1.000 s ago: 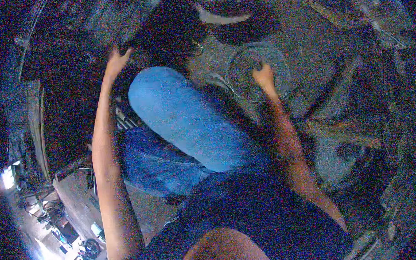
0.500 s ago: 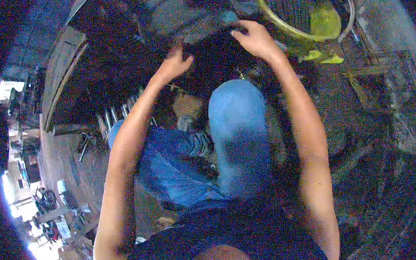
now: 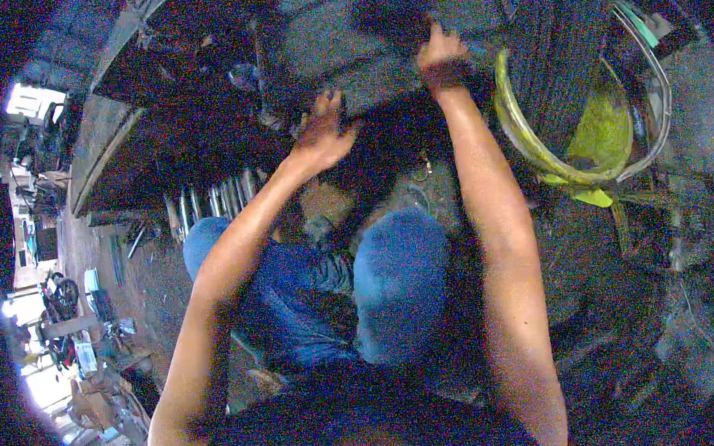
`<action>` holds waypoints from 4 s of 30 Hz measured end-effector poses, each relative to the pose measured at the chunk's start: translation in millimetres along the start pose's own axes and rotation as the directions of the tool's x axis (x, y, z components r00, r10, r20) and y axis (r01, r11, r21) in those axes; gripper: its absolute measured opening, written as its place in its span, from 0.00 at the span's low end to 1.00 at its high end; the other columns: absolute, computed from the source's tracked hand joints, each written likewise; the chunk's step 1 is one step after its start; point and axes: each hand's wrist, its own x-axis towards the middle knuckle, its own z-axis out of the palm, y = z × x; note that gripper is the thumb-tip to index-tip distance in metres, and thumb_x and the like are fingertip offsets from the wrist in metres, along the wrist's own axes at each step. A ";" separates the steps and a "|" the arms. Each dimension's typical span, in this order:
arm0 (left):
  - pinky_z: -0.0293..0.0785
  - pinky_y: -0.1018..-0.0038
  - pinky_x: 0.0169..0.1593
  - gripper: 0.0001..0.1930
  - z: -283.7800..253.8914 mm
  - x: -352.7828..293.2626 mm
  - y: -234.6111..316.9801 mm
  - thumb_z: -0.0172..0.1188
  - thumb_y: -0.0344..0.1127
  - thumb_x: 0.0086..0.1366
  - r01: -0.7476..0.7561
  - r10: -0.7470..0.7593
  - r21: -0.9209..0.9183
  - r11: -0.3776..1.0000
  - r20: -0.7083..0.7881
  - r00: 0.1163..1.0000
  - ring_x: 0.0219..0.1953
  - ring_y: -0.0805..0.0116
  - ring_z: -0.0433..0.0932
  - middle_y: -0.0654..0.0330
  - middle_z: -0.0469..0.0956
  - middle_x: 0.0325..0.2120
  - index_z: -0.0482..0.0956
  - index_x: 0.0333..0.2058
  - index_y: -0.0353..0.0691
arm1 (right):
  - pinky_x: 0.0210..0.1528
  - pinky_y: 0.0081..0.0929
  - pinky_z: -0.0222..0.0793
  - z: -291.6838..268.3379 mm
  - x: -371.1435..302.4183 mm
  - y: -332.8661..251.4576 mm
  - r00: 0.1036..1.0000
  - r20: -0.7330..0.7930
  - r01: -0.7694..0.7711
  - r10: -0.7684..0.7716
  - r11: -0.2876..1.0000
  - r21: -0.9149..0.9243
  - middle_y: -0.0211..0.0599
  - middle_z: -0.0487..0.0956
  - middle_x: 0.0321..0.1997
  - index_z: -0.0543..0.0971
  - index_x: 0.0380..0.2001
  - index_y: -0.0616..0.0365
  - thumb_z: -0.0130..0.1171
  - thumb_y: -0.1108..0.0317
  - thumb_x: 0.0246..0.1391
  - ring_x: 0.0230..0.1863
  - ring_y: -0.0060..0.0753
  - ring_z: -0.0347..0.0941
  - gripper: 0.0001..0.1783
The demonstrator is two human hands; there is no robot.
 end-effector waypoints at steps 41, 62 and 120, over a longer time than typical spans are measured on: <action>0.39 0.56 0.61 0.34 12.7 -14.8 -1.4 0.43 0.50 0.57 0.048 -0.048 0.004 0.999 0.029 0.998 0.58 0.38 0.44 0.35 0.51 0.53 0.51 0.52 0.25 | 0.34 0.45 0.67 45.5 -4.1 -178.4 0.579 0.423 0.424 -0.697 0.701 0.574 0.52 0.74 0.26 0.72 0.38 0.54 0.41 0.48 0.52 0.31 0.55 0.71 0.22; 0.43 0.50 0.58 0.37 5.4 -13.6 6.6 0.46 0.52 0.55 0.042 -0.041 0.012 0.999 -0.069 0.997 0.58 0.36 0.44 0.31 0.48 0.53 0.51 0.51 0.23 | 0.32 0.40 0.69 59.8 2.9 -171.1 0.694 0.336 0.472 -0.637 0.754 0.457 0.48 0.75 0.26 0.70 0.35 0.60 0.42 0.62 0.50 0.29 0.46 0.73 0.14; 0.40 0.56 0.61 0.41 0.1 -12.0 9.8 0.44 0.53 0.57 0.052 -0.053 0.051 0.997 0.018 0.998 0.59 0.34 0.35 0.29 0.41 0.54 0.42 0.54 0.21 | 0.46 0.45 0.64 171.5 85.1 -210.8 0.614 0.585 0.089 -0.530 0.783 0.616 0.48 0.75 0.38 0.77 0.33 0.58 0.39 0.41 0.50 0.42 0.50 0.71 0.31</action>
